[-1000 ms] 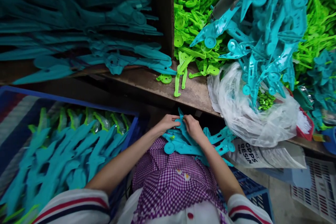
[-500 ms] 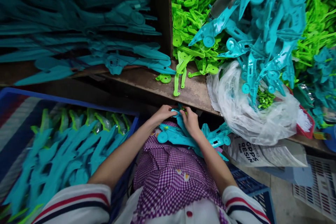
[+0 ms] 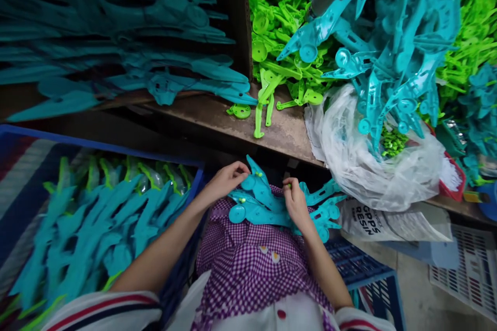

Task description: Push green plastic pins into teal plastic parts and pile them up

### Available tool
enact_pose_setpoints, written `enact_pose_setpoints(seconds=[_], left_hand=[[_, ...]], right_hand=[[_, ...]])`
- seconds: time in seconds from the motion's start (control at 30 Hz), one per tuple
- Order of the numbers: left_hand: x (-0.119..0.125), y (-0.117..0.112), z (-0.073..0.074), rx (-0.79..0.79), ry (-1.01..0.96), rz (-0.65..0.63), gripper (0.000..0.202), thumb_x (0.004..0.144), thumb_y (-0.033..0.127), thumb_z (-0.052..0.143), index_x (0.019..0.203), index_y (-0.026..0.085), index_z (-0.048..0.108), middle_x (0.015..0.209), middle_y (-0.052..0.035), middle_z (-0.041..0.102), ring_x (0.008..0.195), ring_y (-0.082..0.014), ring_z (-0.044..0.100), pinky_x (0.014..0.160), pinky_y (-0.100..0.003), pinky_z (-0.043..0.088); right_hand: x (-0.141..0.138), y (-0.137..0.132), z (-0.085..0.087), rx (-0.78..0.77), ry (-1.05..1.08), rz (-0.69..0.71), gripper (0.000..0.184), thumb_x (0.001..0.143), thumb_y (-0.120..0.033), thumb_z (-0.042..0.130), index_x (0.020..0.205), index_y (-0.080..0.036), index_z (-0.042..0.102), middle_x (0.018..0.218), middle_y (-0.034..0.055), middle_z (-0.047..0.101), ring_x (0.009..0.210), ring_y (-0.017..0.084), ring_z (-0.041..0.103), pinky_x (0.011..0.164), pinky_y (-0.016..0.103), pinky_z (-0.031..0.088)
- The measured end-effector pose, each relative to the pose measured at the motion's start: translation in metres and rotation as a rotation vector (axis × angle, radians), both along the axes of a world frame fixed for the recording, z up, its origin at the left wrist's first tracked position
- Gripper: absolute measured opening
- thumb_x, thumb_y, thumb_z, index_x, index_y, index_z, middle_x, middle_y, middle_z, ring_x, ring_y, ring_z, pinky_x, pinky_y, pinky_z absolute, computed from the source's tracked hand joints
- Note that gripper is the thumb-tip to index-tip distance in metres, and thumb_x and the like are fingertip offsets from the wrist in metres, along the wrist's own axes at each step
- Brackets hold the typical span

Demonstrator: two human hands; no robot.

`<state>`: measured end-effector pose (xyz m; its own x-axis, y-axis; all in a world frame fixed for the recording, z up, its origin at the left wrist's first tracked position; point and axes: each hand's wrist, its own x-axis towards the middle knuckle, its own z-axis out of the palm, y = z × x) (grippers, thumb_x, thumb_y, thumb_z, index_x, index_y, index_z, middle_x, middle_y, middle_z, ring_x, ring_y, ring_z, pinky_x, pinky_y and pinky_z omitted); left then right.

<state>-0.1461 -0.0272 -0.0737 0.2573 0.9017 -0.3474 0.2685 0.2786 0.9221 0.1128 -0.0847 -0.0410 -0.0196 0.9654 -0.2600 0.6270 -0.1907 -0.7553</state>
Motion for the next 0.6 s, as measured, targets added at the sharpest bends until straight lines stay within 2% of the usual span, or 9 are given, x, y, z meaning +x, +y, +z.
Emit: enact_pose_setpoints(seconds=[0.1, 0.23, 0.3, 0.37, 0.43, 0.6], left_hand=[[-0.007, -0.015, 0.003, -0.086, -0.031, 0.032, 0.033, 0.077, 0.043, 0.071, 0.095, 0.019, 0.059, 0.082, -0.0013, 0.064, 0.07, -0.0169, 0.061, 0.062, -0.027, 0.048], [-0.011, -0.034, 0.003, -0.142, -0.142, 0.194, 0.048, 0.069, 0.041, 0.079, 0.101, 0.018, 0.053, 0.082, -0.0008, 0.062, 0.071, -0.0152, 0.06, 0.065, -0.027, 0.048], [-0.011, -0.039, 0.004, -0.134, -0.18, 0.21, 0.054, 0.071, 0.039, 0.079, 0.112, 0.017, 0.054, 0.084, -0.001, 0.062, 0.073, -0.0146, 0.059, 0.067, -0.027, 0.048], [-0.012, -0.04, 0.007, -0.123, -0.211, 0.182, 0.058, 0.073, 0.038, 0.078, 0.123, 0.018, 0.055, 0.087, -0.0019, 0.062, 0.077, -0.0148, 0.059, 0.07, -0.027, 0.048], [-0.013, -0.039, 0.009, -0.117, -0.236, 0.177, 0.058, 0.075, 0.037, 0.077, 0.126, 0.019, 0.056, 0.09, -0.0024, 0.062, 0.082, -0.0156, 0.059, 0.074, -0.027, 0.048], [-0.017, -0.037, 0.013, -0.155, -0.27, 0.205, 0.051, 0.069, 0.035, 0.082, 0.111, 0.019, 0.058, 0.092, -0.0019, 0.063, 0.086, -0.0171, 0.06, 0.078, -0.028, 0.048]], right_hand=[[-0.002, 0.018, 0.006, -0.01, -0.186, 0.258, 0.026, 0.1, -0.028, 0.035, 0.112, -0.022, 0.057, 0.107, 0.0057, 0.066, 0.096, 0.019, 0.062, 0.082, 0.029, 0.044], [-0.003, 0.04, 0.008, -0.158, -0.345, 0.721, 0.021, 0.098, -0.028, 0.048, 0.11, -0.021, 0.064, 0.112, 0.0058, 0.068, 0.099, 0.019, 0.065, 0.08, 0.026, 0.042], [-0.005, 0.046, 0.008, -0.181, -0.36, 0.864, 0.02, 0.097, -0.03, 0.051, 0.108, -0.021, 0.066, 0.112, 0.0055, 0.069, 0.1, 0.019, 0.066, 0.08, 0.025, 0.042], [-0.007, 0.048, 0.008, -0.153, -0.399, 0.919, 0.022, 0.098, -0.032, 0.05, 0.107, -0.021, 0.066, 0.11, 0.0062, 0.07, 0.1, 0.019, 0.067, 0.08, 0.026, 0.043], [-0.01, 0.049, 0.009, -0.113, -0.471, 0.906, 0.025, 0.1, -0.033, 0.045, 0.106, -0.02, 0.066, 0.108, 0.0072, 0.071, 0.096, 0.019, 0.068, 0.078, 0.026, 0.043], [-0.018, 0.056, 0.01, -0.056, -0.622, 0.829, 0.026, 0.1, -0.032, 0.044, 0.106, -0.017, 0.063, 0.105, 0.0095, 0.07, 0.091, 0.021, 0.068, 0.075, 0.027, 0.044]])
